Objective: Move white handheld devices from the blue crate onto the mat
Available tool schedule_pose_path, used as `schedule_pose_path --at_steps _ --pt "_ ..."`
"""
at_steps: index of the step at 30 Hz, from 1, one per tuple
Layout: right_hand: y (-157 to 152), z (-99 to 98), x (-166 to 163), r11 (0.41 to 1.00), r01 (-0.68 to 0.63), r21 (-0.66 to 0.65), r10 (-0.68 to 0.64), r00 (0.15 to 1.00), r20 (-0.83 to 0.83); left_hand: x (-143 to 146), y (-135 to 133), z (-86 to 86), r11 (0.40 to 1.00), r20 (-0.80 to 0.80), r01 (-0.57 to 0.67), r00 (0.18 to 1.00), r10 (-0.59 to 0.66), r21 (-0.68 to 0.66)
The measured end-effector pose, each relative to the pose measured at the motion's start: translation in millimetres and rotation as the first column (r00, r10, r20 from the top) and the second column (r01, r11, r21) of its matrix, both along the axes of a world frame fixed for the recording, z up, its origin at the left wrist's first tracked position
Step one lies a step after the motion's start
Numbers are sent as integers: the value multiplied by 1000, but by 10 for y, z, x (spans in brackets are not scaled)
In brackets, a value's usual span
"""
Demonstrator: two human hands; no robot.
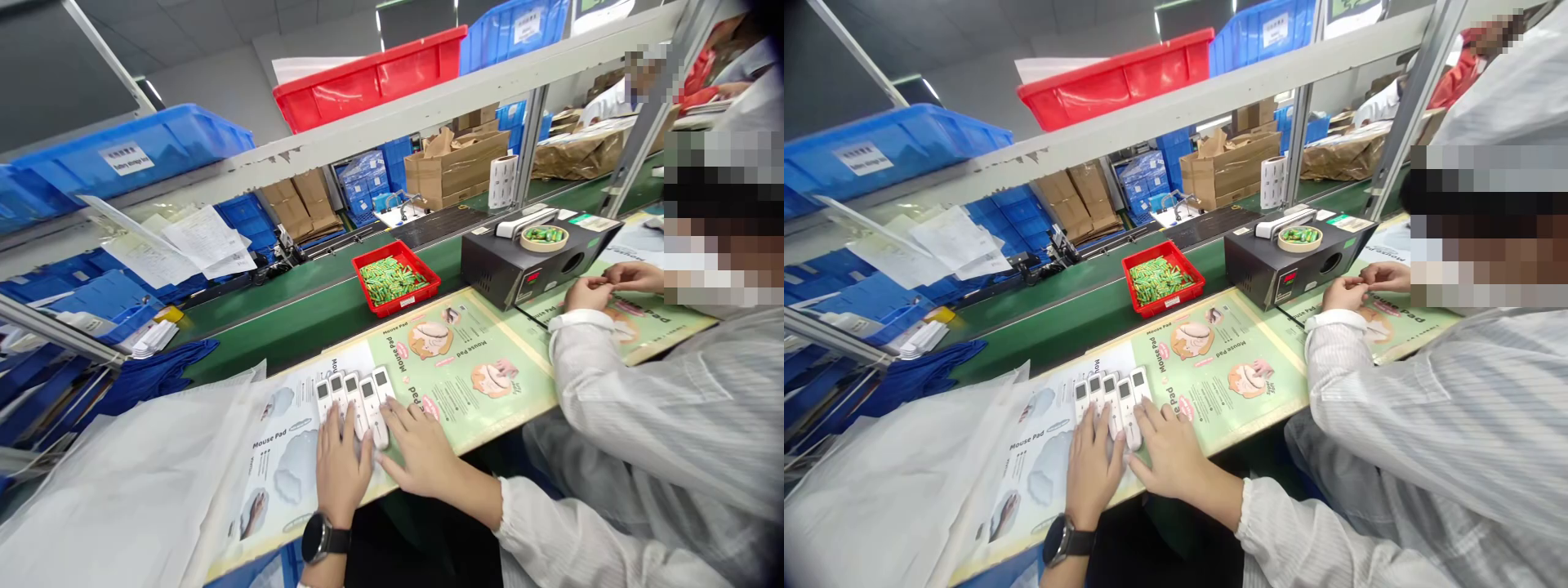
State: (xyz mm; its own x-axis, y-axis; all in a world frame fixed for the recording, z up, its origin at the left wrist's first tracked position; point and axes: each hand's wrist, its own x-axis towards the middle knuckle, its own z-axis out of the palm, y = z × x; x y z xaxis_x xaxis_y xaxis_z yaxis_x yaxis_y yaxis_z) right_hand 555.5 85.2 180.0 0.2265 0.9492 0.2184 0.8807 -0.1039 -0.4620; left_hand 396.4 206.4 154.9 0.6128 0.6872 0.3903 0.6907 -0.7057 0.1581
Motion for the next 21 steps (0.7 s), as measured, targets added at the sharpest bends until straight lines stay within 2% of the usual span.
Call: schedule_pose_path --at_steps 6,14,21 --pt "125 39 84 1000 -24 -8 24 999 21 23 85 73 1000 -92 14 996 -16 -23" --pt "235 75 52 995 -59 -82 63 997 53 54 139 19 999 -76 5 997 -1 53" --pt "421 124 105 996 -13 -90 13 1000 -3 116 302 98 988 -201 112 976 -89 108"
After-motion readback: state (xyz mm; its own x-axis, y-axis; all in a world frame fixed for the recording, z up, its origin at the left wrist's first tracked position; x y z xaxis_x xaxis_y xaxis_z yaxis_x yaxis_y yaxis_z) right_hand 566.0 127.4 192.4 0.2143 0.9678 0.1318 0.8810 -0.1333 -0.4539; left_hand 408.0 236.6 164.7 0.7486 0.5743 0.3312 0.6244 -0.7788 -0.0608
